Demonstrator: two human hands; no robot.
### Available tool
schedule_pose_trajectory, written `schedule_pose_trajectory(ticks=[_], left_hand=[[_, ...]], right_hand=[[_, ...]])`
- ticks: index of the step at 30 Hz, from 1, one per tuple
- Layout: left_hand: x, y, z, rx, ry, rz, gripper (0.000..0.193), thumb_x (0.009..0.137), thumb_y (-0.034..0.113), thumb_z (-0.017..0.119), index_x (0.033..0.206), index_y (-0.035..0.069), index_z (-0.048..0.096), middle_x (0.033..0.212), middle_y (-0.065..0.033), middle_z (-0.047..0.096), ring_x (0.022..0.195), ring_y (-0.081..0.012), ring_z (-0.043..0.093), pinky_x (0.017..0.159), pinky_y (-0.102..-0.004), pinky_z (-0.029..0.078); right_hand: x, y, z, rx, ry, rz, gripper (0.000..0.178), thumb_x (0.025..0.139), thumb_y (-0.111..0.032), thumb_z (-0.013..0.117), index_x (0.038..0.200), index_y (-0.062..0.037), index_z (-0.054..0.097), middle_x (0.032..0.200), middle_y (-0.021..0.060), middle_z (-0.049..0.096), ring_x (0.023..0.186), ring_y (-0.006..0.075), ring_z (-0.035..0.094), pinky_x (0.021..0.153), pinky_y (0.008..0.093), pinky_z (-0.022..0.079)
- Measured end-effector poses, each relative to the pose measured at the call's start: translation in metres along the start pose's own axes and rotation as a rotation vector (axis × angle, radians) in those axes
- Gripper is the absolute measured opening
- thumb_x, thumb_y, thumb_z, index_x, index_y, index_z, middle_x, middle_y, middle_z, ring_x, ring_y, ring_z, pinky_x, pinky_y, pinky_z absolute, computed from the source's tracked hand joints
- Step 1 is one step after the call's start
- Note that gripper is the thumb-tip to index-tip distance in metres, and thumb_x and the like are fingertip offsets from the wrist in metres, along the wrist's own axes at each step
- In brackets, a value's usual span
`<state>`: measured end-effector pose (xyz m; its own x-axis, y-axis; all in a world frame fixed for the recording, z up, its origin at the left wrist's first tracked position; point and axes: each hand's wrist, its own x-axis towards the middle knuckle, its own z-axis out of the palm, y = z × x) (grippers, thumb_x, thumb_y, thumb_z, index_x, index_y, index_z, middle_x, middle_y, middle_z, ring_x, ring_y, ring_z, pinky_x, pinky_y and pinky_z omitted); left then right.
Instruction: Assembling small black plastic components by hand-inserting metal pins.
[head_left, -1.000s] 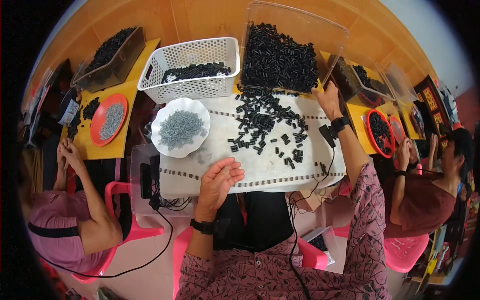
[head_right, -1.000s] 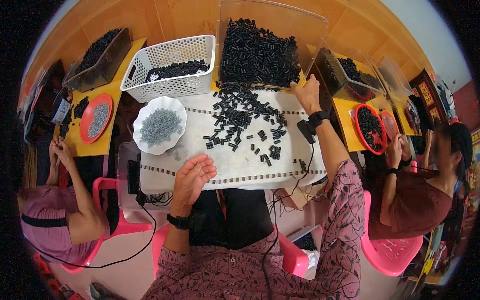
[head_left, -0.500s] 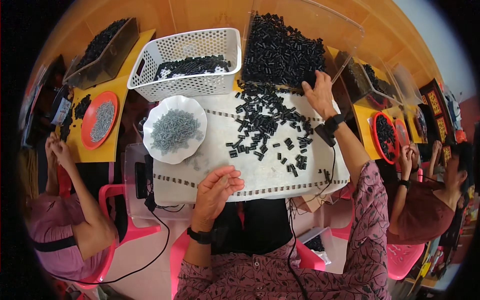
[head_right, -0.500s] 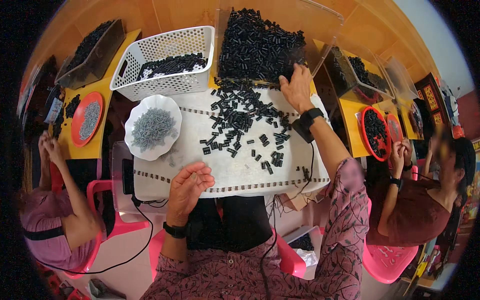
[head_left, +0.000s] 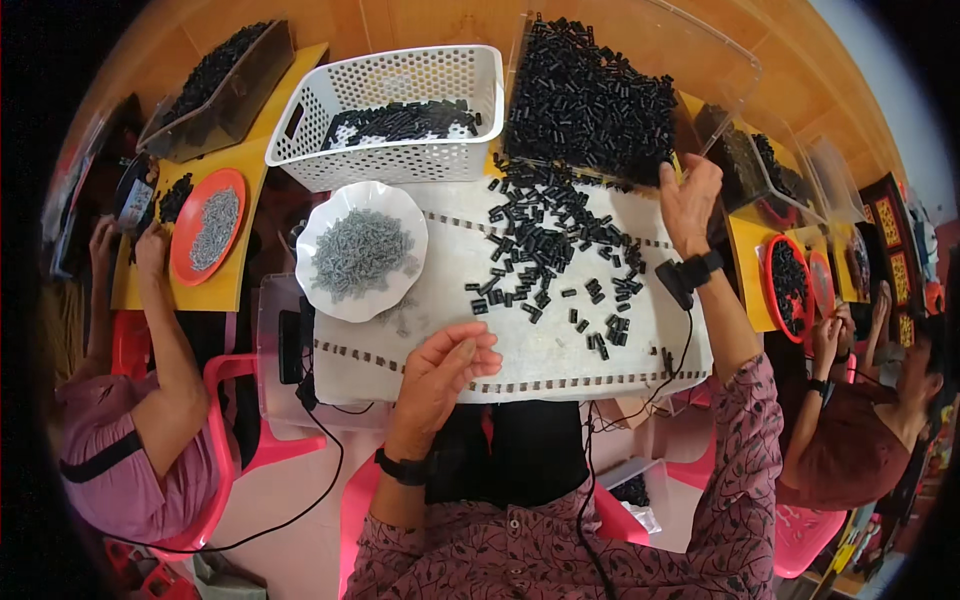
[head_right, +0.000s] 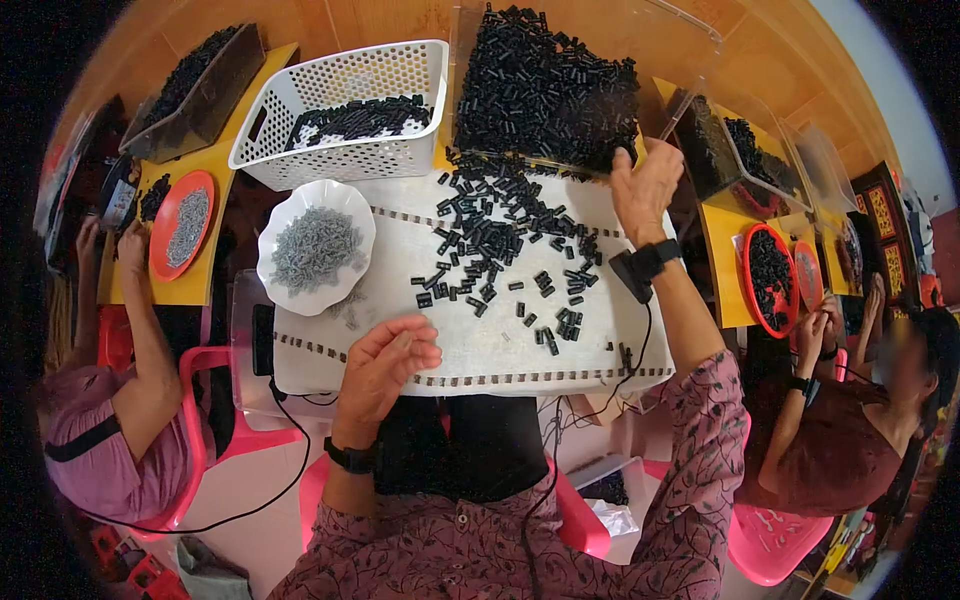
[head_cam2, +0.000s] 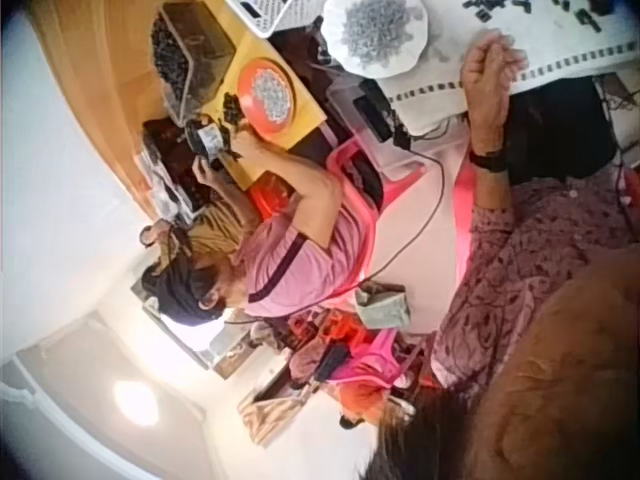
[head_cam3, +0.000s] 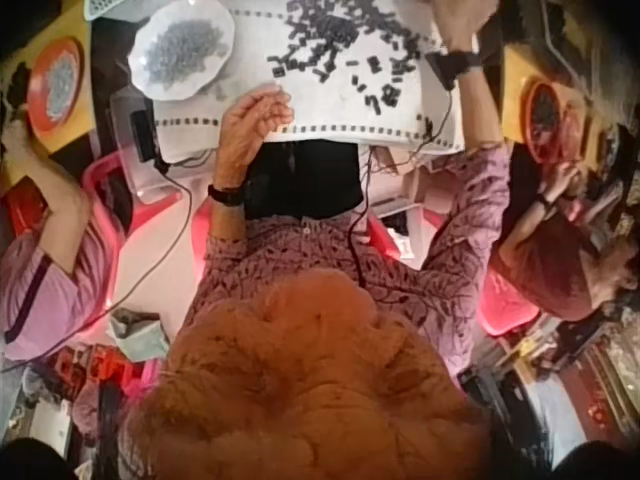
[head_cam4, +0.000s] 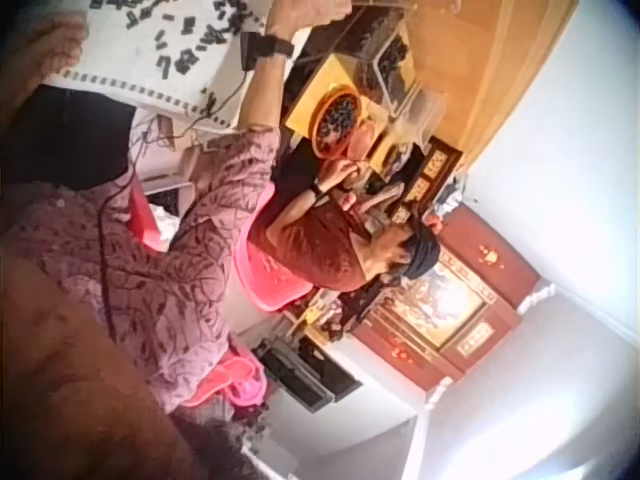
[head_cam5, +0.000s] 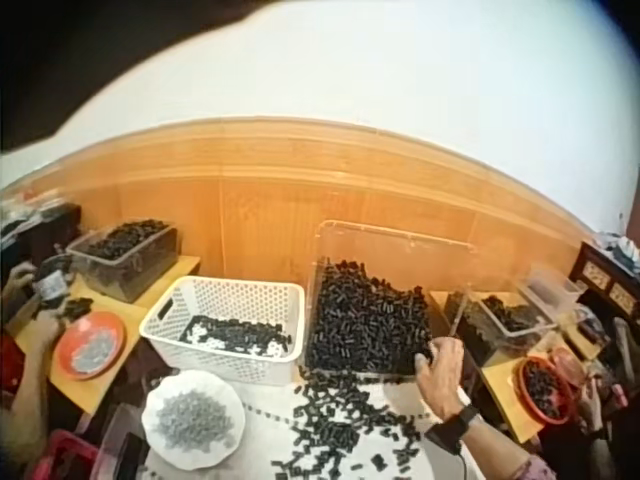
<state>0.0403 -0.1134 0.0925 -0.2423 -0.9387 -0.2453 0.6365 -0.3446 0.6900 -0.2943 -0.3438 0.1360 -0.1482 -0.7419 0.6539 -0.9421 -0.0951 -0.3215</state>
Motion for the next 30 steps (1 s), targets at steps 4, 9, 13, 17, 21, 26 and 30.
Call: schedule_pose_trajectory(ticks=[4,9,13,17,21,26,30], left_hand=[[0.024,0.014,0.022,0.156,0.089,0.094,0.028,0.098,0.01,0.05,0.121,-0.004,0.056,0.111,-0.0143,0.064,0.095,-0.02,0.065,0.086,-0.033,0.053],[0.079,0.028,0.047,0.378,0.096,0.195,0.04,0.095,0.015,0.056,0.129,-0.005,0.05,0.12,-0.0112,0.057,0.106,-0.017,0.058,0.09,-0.0299,0.05],[0.133,0.044,0.052,0.54,0.118,0.209,0.059,0.09,0.018,0.062,0.138,-0.007,0.038,0.119,-0.0114,0.058,0.102,-0.0163,0.058,0.083,-0.0283,0.049],[0.17,0.058,0.058,0.637,0.068,0.196,0.068,0.09,0.02,0.06,0.145,-0.002,0.026,0.126,-0.011,0.051,0.104,-0.0164,0.054,0.086,-0.0308,0.049],[0.198,0.065,0.065,0.774,0.026,0.135,0.072,0.091,0.017,0.058,0.15,0.004,0.017,0.142,-0.0131,0.039,0.116,-0.0191,0.051,0.089,-0.0328,0.05],[0.223,0.067,0.069,0.815,0.071,0.101,0.063,0.092,0.015,0.057,0.146,0.008,0.024,0.13,-0.0106,0.049,0.104,-0.0189,0.057,0.083,-0.0327,0.054],[0.228,0.062,0.065,0.715,0.083,0.182,0.065,0.091,0.011,0.057,0.145,0.008,0.023,0.123,-0.0109,0.051,0.093,-0.0184,0.061,0.077,-0.0307,0.056]], right_hand=[[-0.002,0.02,-0.007,-0.027,0.029,0.081,0.044,0.082,-0.022,0.069,0.112,0.0054,0.051,0.111,0.0224,0.049,0.111,0.0379,0.044,0.096,0.0437,0.036],[0.005,0.051,0.003,0.2,-0.034,0.161,0.053,0.088,-0.029,0.062,0.119,0.0112,0.046,0.115,0.0277,0.054,0.109,0.0408,0.052,0.094,0.0437,0.041],[0.01,0.052,0.012,0.378,-0.181,0.288,0.051,0.09,-0.033,0.058,0.115,0.0107,0.05,0.103,0.0275,0.061,0.097,0.0423,0.059,0.086,0.0439,0.046],[0.014,0.05,0.02,0.121,-0.283,0.244,0.044,0.093,-0.036,0.055,0.102,0.0068,0.06,0.087,0.0229,0.063,0.088,0.0353,0.063,0.078,0.0397,0.048],[0.018,0.052,0.022,0.166,-0.249,0.213,0.038,0.094,-0.032,0.052,0.099,0.0055,0.06,0.088,0.0259,0.063,0.088,0.0403,0.062,0.079,0.0434,0.047],[0.02,0.059,0.025,0.207,-0.25,0.204,0.035,0.094,-0.028,0.051,0.098,0.0052,0.06,0.09,0.0284,0.063,0.091,0.0453,0.06,0.079,0.0462,0.046],[0.02,0.054,0.027,0.206,-0.268,0.275,0.033,0.094,-0.027,0.051,0.098,0.0044,0.061,0.09,0.0278,0.064,0.089,0.0457,0.06,0.078,0.0468,0.046]])
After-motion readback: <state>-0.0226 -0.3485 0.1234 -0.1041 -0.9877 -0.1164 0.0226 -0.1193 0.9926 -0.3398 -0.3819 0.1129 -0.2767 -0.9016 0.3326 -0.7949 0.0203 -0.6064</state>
